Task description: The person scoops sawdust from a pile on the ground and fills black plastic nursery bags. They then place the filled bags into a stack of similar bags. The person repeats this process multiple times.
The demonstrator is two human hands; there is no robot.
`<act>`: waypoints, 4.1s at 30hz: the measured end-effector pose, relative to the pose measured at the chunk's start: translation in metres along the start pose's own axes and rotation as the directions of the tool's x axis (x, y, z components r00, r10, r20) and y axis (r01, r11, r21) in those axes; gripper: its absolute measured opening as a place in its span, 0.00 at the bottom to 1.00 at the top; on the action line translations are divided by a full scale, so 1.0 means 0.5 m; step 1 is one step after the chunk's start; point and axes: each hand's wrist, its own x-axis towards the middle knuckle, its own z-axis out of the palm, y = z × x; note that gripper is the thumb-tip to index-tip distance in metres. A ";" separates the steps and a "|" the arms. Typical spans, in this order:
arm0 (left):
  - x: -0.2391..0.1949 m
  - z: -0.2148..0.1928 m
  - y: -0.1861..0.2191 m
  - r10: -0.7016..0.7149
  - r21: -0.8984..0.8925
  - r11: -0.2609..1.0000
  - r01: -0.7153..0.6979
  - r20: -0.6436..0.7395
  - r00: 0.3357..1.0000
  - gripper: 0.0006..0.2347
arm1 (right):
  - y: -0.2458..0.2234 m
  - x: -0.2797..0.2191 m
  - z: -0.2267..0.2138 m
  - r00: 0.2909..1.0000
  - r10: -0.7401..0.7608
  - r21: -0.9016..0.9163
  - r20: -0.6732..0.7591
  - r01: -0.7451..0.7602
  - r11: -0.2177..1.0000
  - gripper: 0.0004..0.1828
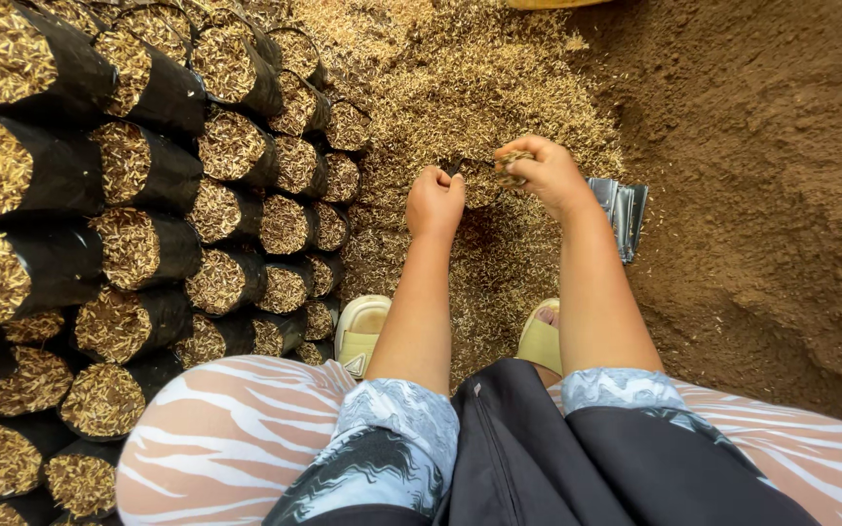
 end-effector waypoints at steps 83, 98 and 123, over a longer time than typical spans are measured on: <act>0.022 -0.020 0.031 -0.159 0.257 0.961 0.104 0.204 0.966 0.05 | 0.024 0.024 0.043 0.993 -0.115 0.120 -0.017 0.116 0.986 0.16; 0.016 -0.040 0.040 -0.122 0.245 0.967 0.074 0.187 0.975 0.06 | 0.140 -0.092 0.192 0.865 -0.501 -0.955 0.013 0.159 0.250 0.38; 0.049 0.015 0.030 0.184 0.155 0.970 -0.190 0.050 0.982 0.06 | 0.146 0.043 0.038 0.961 0.012 -0.263 -0.276 -0.087 0.961 0.17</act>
